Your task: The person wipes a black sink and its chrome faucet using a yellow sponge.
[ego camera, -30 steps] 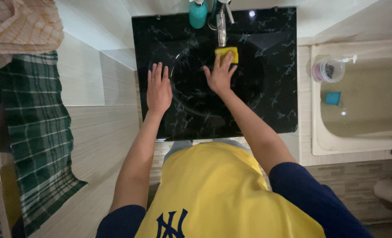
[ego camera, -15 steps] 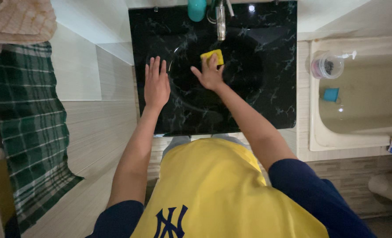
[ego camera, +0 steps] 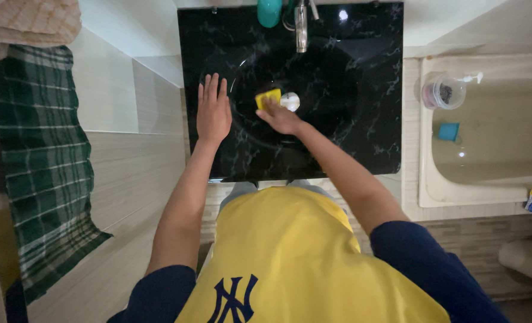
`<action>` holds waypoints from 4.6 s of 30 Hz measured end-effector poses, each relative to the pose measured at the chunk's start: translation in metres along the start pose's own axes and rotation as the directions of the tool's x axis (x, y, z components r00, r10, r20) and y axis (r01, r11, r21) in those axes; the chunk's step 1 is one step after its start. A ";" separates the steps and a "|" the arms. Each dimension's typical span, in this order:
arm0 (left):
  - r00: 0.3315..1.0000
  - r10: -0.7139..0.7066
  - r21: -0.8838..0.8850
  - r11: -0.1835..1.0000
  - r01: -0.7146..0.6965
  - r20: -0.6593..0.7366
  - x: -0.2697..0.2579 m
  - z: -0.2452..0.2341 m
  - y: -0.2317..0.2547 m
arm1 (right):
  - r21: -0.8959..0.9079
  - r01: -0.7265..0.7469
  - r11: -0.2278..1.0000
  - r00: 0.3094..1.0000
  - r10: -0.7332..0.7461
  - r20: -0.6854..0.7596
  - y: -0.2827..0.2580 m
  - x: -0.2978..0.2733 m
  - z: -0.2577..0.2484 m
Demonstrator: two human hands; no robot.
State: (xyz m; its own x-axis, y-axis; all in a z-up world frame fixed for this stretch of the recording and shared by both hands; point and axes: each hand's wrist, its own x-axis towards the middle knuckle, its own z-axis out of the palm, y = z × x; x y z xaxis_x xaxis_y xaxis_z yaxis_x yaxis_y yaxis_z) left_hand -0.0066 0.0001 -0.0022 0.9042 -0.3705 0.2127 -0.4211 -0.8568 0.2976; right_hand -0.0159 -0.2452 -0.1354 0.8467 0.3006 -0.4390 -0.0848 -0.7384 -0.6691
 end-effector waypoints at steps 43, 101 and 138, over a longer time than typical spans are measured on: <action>0.999 -0.022 0.041 0.999 0.021 0.026 -0.006 0.010 0.004 | -0.145 0.157 0.977 0.977 -0.132 0.168 -0.027 -0.087 -0.016; 1.000 -0.014 -0.006 1.000 0.014 -0.006 0.005 0.001 0.007 | -0.454 -0.286 0.844 0.826 -0.023 -0.563 0.022 -0.032 -0.194; 0.999 -0.027 -0.006 1.000 0.027 0.044 0.012 0.005 0.011 | -0.351 -0.334 0.875 0.828 0.093 -0.553 0.089 -0.060 -0.246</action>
State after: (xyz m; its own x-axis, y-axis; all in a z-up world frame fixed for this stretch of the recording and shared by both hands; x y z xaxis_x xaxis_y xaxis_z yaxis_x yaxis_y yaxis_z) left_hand 0.0002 -0.0152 -0.0006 0.9173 -0.3630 0.1635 -0.3970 -0.8644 0.3086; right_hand 0.0555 -0.4779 -0.0212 0.9835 -0.1542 -0.0942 -0.1720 -0.9583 -0.2281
